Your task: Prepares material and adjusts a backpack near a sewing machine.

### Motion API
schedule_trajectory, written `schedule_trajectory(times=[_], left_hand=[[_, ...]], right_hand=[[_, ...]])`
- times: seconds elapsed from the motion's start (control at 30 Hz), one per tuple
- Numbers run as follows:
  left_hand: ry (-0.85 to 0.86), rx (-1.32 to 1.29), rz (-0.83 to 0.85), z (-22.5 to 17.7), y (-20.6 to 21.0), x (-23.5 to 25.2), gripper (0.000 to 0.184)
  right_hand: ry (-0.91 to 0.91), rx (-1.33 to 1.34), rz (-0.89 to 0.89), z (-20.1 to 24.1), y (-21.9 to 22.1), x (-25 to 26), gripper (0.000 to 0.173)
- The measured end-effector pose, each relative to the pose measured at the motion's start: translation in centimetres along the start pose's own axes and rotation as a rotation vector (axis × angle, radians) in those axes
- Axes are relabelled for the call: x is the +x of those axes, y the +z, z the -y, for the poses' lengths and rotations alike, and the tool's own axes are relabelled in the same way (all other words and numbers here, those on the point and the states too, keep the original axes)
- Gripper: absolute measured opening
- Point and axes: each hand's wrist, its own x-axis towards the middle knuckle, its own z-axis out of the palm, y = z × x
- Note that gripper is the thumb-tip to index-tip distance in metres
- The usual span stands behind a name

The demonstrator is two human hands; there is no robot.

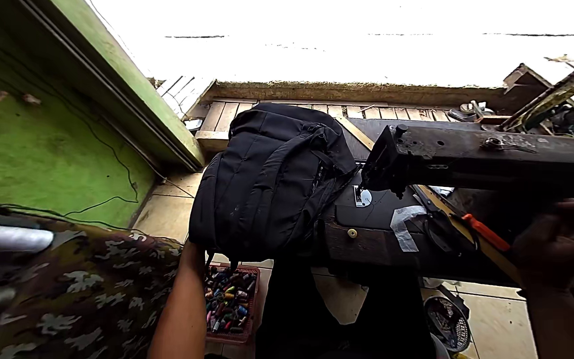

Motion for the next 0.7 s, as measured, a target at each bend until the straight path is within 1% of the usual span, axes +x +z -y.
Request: schedule_trajectory(times=[0.07, 0.13, 0.17, 0.2, 0.23, 0.27, 0.3, 0.33, 0.37, 0.43, 0.57, 0.63, 0.7], left_hand=[[-0.058, -0.002, -0.008, 1.5, -0.8, 1.4, 0.025], [-0.118, 0.002, 0.001, 1.8, -0.9, 2.0, 0.027], [-0.074, -0.012, 0.028, 2.9, -1.4, 2.8, 0.024], [0.083, -0.001, 0.016, 5.5, -2.0, 4.4, 0.02], [0.117, 0.039, 0.013, 6.3, -2.7, 5.1, 0.017], [0.088, 0.08, -0.029, 5.9, -3.0, 5.2, 0.016], [0.04, 0.097, -0.081, 5.3, -3.4, 4.9, 0.022], [0.011, 0.103, -0.121, 4.8, -3.9, 4.4, 0.031], [0.012, 0.106, -0.143, 4.6, -4.3, 3.8, 0.039], [0.062, 0.122, -0.13, 4.2, -4.8, 2.2, 0.044], [0.096, 0.132, -0.038, 3.2, -3.7, 0.2, 0.044], [0.072, 0.131, -0.067, 3.3, -3.2, 0.1, 0.046], [0.012, 0.158, -0.117, 3.9, -2.7, 0.0, 0.049]], right_hand=[[-0.275, 0.115, 0.089, 4.8, 2.4, -2.2, 0.024], [-0.469, 0.279, 0.217, 7.6, 4.6, -4.9, 0.021], [-0.536, 0.349, 0.263, 8.4, 5.5, -6.2, 0.02], [-0.576, 0.405, 0.296, 9.0, 6.3, -7.2, 0.02], [-0.592, 0.439, 0.321, 9.3, 6.9, -7.9, 0.019], [-0.593, 0.458, 0.34, 9.4, 7.4, -8.5, 0.019], [-0.587, 0.463, 0.36, 9.4, 7.7, -8.9, 0.019], [-0.574, 0.455, 0.374, 9.3, 7.9, -9.1, 0.02], [-0.551, 0.445, 0.385, 9.1, 8.0, -9.1, 0.021], [-0.487, 0.427, 0.404, 8.9, 8.1, -9.0, 0.022], [-0.415, 0.385, 0.428, 9.0, 8.1, -8.8, 0.025], [-0.4, 0.362, 0.43, 9.2, 7.9, -8.8, 0.026], [-0.394, 0.331, 0.418, 9.3, 7.8, -8.9, 0.027]])
